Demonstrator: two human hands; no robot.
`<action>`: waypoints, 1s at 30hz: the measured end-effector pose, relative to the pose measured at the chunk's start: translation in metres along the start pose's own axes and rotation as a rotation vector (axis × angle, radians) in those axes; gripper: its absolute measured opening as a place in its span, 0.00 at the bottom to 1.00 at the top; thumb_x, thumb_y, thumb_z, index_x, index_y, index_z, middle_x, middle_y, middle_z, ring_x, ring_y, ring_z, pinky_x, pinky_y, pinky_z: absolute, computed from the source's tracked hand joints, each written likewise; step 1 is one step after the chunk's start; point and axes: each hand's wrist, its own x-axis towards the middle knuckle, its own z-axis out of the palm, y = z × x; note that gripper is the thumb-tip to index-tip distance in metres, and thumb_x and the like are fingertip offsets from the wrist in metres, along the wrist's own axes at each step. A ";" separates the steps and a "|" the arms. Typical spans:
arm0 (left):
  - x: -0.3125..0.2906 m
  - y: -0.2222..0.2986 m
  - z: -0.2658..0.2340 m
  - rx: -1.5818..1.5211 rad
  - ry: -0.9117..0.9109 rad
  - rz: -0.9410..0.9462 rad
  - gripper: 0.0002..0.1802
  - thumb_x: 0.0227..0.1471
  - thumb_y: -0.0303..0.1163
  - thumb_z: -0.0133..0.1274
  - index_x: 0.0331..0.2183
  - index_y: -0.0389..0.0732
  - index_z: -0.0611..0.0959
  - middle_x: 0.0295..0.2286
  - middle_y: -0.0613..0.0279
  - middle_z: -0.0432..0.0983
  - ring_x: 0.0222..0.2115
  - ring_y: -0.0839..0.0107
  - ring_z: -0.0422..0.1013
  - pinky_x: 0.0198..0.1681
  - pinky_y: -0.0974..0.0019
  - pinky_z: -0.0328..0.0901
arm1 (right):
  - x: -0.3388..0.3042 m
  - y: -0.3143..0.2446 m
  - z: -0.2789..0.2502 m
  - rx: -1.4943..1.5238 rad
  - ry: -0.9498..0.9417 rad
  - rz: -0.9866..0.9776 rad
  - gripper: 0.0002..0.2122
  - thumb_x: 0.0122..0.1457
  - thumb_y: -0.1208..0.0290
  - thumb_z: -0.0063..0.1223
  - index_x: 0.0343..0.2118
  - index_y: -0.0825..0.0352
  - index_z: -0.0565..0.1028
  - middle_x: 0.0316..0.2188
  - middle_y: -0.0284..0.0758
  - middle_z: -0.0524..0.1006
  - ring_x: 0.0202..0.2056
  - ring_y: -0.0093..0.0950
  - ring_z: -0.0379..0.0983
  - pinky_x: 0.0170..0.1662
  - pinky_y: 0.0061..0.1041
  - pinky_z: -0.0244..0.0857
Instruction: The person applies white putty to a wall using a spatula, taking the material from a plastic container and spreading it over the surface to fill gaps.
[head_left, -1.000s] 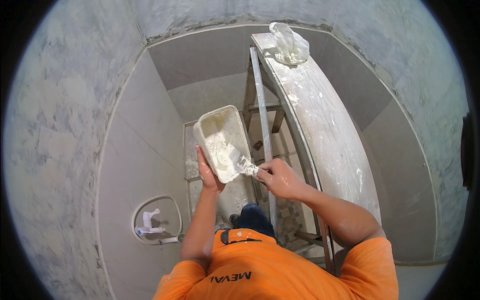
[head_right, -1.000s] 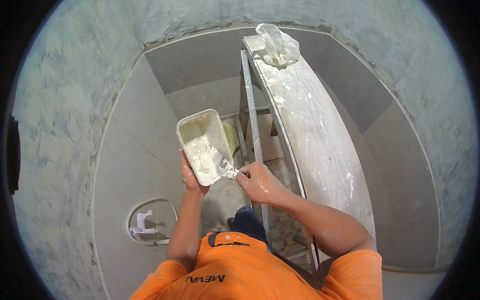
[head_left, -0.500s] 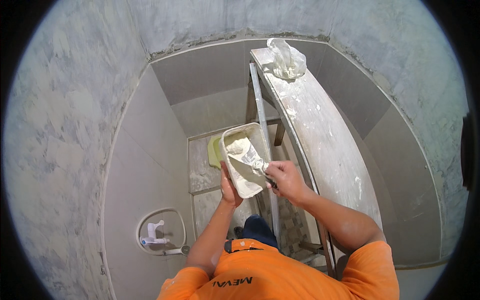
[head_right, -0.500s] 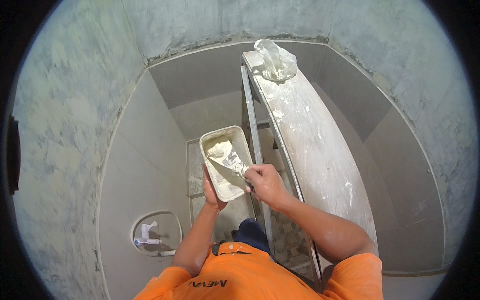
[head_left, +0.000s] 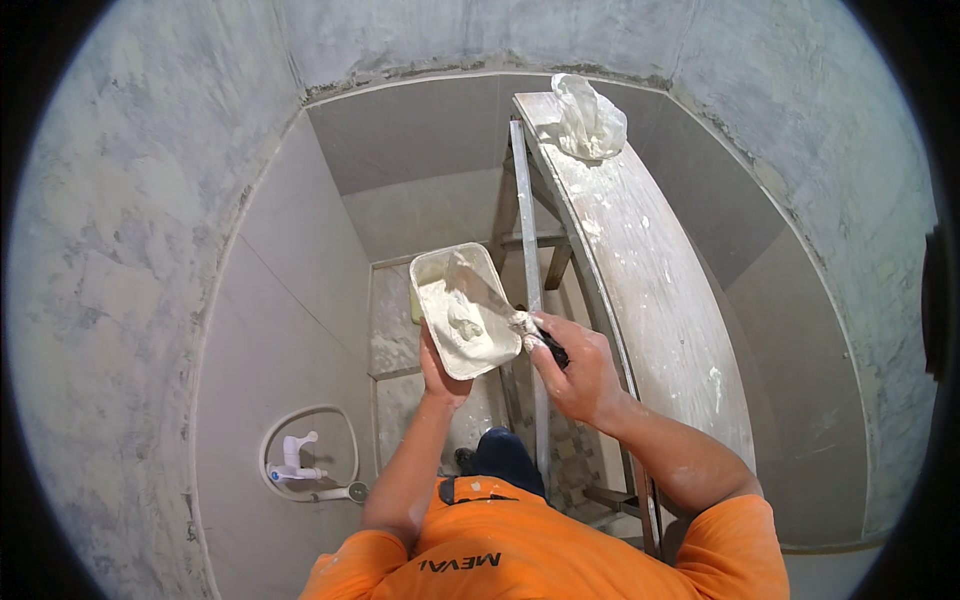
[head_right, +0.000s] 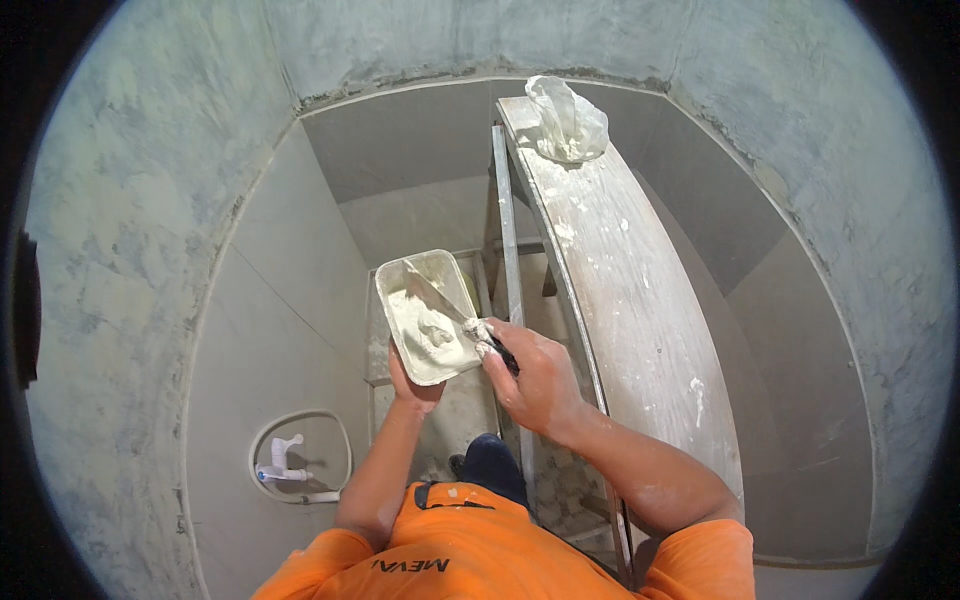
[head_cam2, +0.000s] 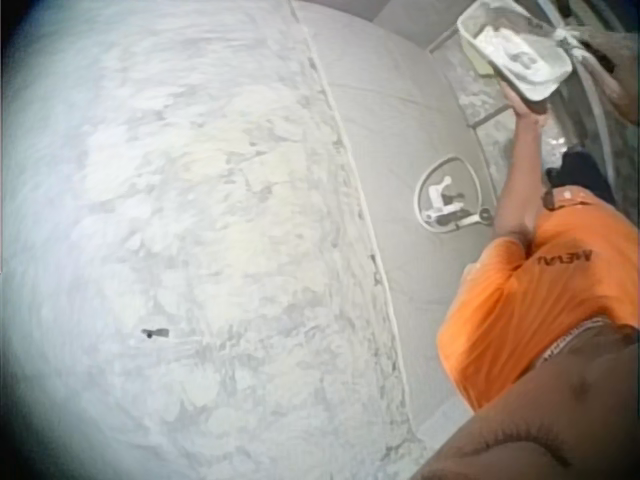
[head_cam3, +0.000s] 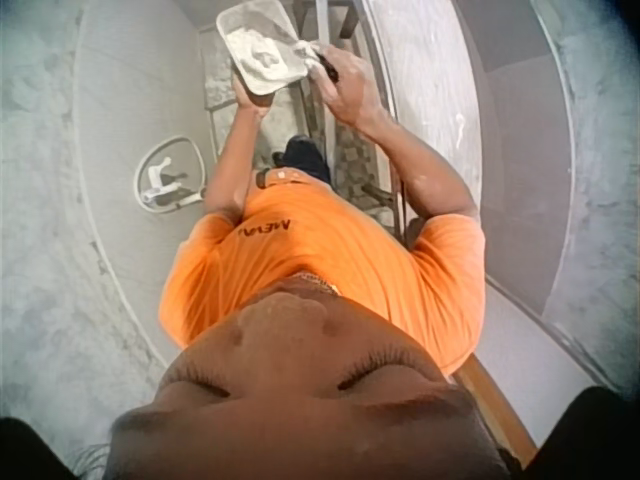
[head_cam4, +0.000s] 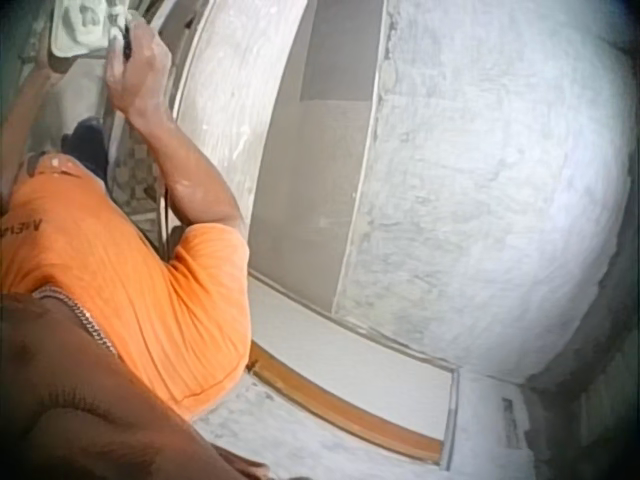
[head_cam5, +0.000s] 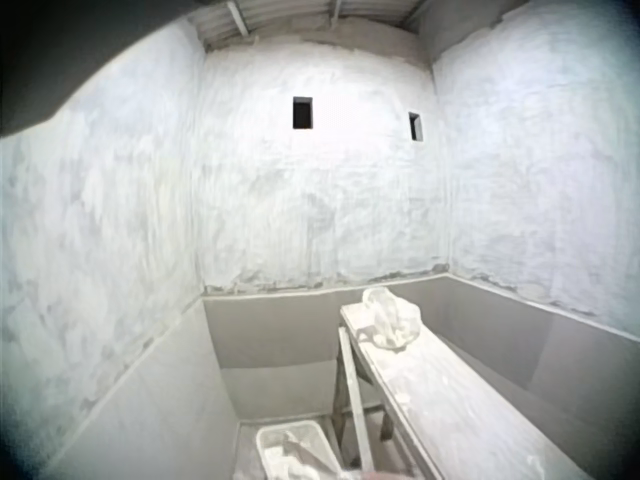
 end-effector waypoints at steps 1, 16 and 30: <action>0.000 0.001 -0.002 0.015 -0.008 0.004 0.32 0.64 0.54 0.40 0.61 0.44 0.67 0.57 0.61 0.69 0.56 0.59 0.67 0.60 0.52 0.62 | 0.000 0.002 -0.001 -0.006 -0.119 0.112 0.14 0.57 0.73 0.54 0.46 0.73 0.76 0.36 0.50 0.79 0.34 0.49 0.77 0.37 0.39 0.71; 0.004 0.020 0.012 0.192 0.028 0.094 0.35 0.64 0.58 0.37 0.62 0.44 0.66 0.56 0.58 0.69 0.55 0.59 0.68 0.59 0.52 0.63 | -0.006 0.009 0.008 -0.085 -0.295 0.309 0.10 0.59 0.70 0.52 0.38 0.71 0.80 0.25 0.52 0.77 0.30 0.52 0.75 0.35 0.43 0.69; 0.001 0.025 0.033 0.169 0.001 0.015 0.35 0.64 0.58 0.37 0.59 0.42 0.70 0.54 0.58 0.72 0.51 0.59 0.71 0.57 0.52 0.66 | -0.002 0.005 0.007 -0.370 -0.207 0.135 0.12 0.59 0.66 0.52 0.43 0.66 0.77 0.23 0.49 0.77 0.28 0.51 0.75 0.35 0.47 0.69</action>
